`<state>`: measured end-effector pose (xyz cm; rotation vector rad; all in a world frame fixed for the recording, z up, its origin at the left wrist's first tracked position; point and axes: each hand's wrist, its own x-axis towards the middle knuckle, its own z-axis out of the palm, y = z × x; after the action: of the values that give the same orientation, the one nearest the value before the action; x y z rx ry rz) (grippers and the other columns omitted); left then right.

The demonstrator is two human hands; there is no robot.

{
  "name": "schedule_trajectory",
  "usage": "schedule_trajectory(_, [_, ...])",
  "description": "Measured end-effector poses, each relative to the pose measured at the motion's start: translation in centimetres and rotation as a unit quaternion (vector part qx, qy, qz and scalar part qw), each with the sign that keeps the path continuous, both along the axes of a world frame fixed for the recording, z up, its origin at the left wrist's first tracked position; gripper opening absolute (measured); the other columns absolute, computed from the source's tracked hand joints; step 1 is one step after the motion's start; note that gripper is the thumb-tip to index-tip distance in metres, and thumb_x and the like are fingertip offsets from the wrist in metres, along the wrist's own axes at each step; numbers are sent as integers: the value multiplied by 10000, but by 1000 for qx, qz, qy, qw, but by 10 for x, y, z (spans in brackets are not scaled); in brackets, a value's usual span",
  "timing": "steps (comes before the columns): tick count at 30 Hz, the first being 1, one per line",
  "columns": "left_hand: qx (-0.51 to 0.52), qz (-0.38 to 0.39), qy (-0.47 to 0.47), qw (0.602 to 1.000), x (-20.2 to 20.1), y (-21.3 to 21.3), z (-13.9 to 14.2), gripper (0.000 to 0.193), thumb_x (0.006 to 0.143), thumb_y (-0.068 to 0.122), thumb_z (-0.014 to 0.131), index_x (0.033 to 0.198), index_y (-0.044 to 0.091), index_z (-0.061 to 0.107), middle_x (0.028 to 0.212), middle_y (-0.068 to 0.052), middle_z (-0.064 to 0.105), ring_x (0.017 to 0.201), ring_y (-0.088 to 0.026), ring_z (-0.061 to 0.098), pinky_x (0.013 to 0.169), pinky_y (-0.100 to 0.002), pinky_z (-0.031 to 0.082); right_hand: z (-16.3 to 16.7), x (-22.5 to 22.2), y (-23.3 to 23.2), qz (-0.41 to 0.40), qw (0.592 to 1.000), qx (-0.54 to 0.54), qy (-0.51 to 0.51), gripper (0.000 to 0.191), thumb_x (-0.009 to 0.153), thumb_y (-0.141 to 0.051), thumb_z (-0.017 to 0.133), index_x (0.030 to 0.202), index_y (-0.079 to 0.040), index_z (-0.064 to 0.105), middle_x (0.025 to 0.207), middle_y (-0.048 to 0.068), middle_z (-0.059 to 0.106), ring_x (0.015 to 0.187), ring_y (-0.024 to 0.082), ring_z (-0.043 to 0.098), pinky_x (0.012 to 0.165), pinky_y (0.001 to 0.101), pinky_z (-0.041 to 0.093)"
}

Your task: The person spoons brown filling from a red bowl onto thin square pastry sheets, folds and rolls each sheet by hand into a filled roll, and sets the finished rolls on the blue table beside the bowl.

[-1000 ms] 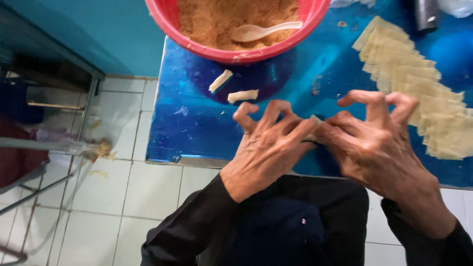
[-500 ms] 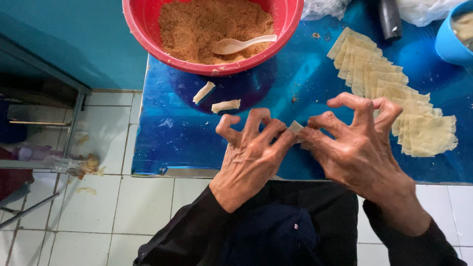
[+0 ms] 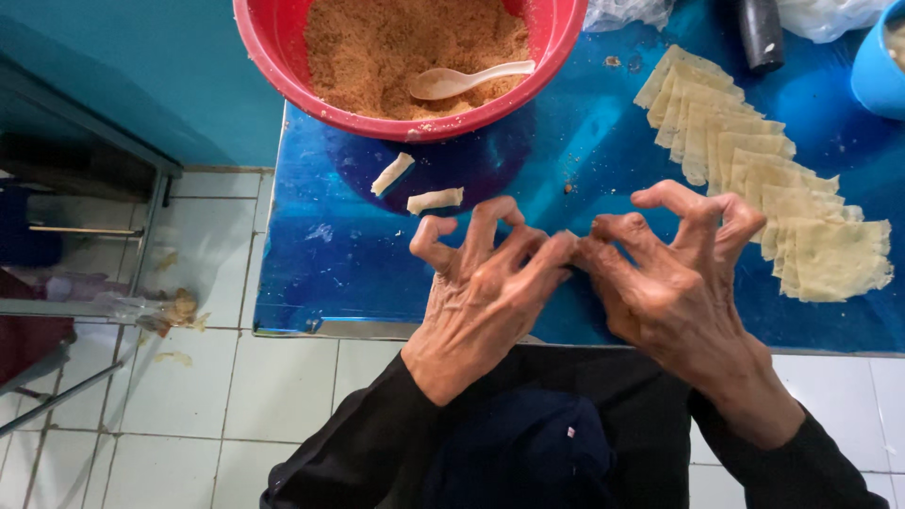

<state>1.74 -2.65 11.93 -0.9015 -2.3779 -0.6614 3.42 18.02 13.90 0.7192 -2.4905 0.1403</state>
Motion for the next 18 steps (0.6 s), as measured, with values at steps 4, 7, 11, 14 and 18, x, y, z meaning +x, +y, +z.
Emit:
schedule_trajectory(4, [-22, 35, 38, 998, -1, -1, 0, 182, 915, 215, 768, 1082, 261, 709, 1068, 119, 650, 1249, -179, 495, 991, -519, 216, 5, 1, -4, -29, 997, 65, 11, 248, 880, -144, 799, 1124, -164, 833, 1127, -57, 755, 1335, 202, 479, 994, 499, 256])
schedule_trajectory(7, [12, 23, -3, 1000, -3, -2, 0, 211, 896, 230, 771, 1093, 248, 697, 1131, 88, 633, 1272, -231, 457, 980, -540, 213, 13, 11, -7, -30, 997, 66, 23, 235, 876, -177, 794, 1111, -171, 803, 1097, -26, 740, 1321, 281, 451, 936, 531, 257])
schedule_trajectory(11, [33, 31, -56, 997, -5, -5, -1, 355, 854, 149, 734, 1202, 185, 676, 1254, 37, 607, 1306, -288, 425, 959, -563, 229, 17, 8, -15, -68, 985, 159, 18, 347, 866, -313, 773, 1201, -223, 785, 1215, -49, 720, 1366, 280, 389, 956, 535, 247])
schedule_trajectory(14, [62, 46, -67, 995, -6, -9, -1, 427, 876, 111, 714, 1292, 170, 641, 1330, 32, 589, 1336, -286, 421, 974, -569, 241, 17, 2, -16, -73, 975, 208, 16, 435, 871, -440, 748, 1265, -258, 775, 1266, -48, 656, 1373, 281, 320, 981, 547, 243])
schedule_trajectory(18, [41, 42, -83, 995, -10, -14, -3, 536, 826, 66, 693, 1348, 172, 629, 1376, 39, 583, 1375, -278, 418, 995, -562, 240, 13, -16, -17, -71, 967, 243, -13, 522, 894, -572, 653, 1290, -243, 742, 1393, 10, 563, 1402, 323, 253, 984, 592, 230])
